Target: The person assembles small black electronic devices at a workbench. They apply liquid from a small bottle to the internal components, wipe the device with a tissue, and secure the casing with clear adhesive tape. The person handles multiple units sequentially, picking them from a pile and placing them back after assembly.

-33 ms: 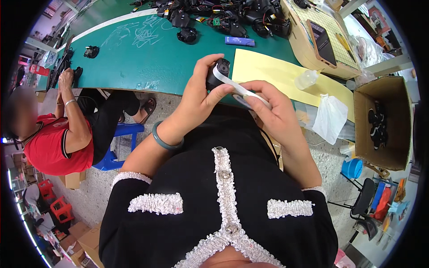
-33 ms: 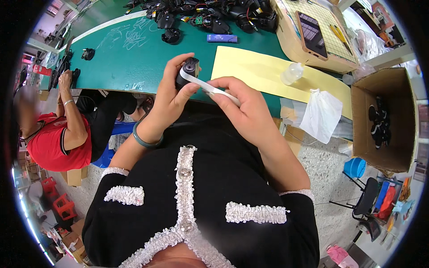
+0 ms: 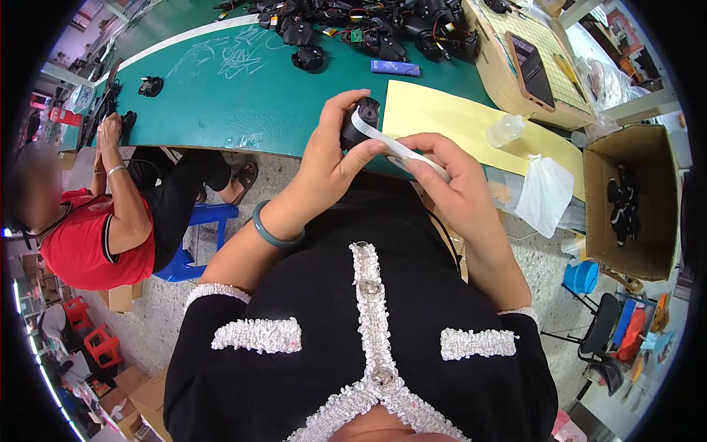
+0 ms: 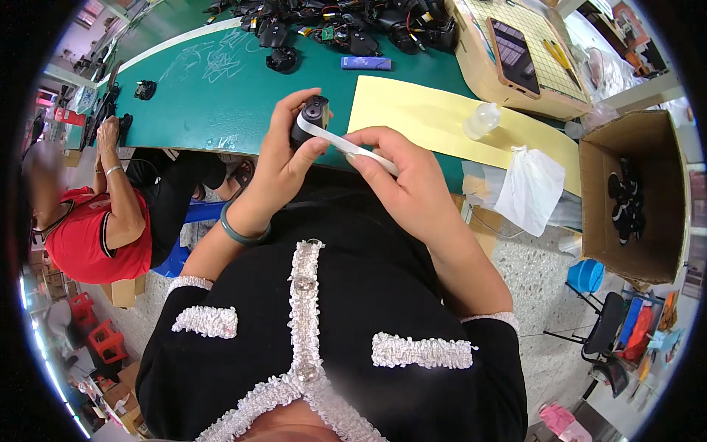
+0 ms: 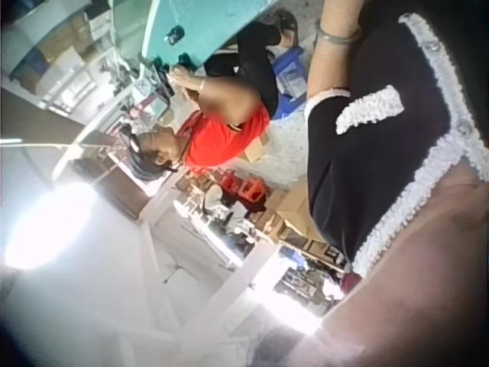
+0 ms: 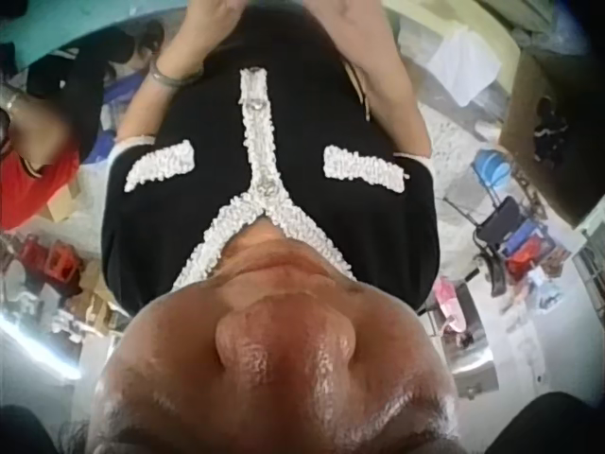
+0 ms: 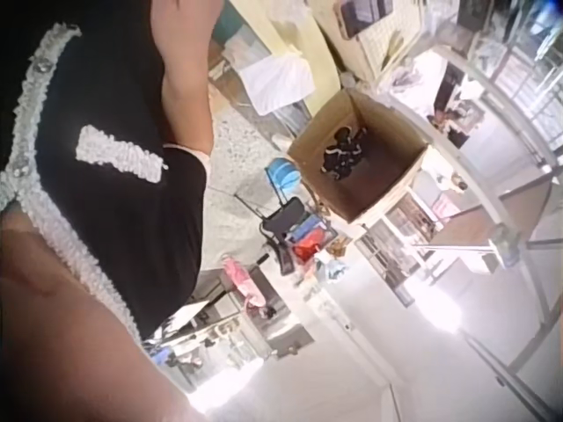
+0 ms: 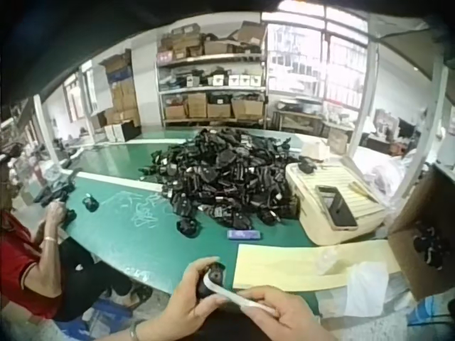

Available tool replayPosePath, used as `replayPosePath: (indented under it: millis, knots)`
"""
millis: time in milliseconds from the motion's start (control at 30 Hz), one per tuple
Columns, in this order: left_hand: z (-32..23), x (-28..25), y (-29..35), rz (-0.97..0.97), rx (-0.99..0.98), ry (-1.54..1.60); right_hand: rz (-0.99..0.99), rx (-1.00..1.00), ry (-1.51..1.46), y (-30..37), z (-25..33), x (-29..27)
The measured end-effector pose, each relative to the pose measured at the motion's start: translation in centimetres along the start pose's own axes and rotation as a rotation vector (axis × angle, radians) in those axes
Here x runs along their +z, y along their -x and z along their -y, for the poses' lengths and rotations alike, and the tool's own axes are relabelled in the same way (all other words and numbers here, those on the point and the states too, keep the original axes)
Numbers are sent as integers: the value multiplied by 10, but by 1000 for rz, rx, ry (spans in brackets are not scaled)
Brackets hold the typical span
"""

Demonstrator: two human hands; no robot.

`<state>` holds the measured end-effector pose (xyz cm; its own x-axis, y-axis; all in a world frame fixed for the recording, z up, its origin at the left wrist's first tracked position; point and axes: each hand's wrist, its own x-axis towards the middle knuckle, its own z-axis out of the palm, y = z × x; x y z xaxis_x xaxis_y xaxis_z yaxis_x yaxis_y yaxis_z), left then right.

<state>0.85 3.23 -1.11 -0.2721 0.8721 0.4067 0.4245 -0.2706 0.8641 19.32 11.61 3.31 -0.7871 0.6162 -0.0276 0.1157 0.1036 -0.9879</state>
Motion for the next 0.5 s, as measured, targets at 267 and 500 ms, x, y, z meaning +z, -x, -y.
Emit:
replayPosePath:
  millis: [267,500]
  knots:
    - [0,4,1,14,46,7,-166,-207,116,-9,-13,2]
    - [-2,11,11,64,-60,246,-306,-396,305,-10,-13,3]
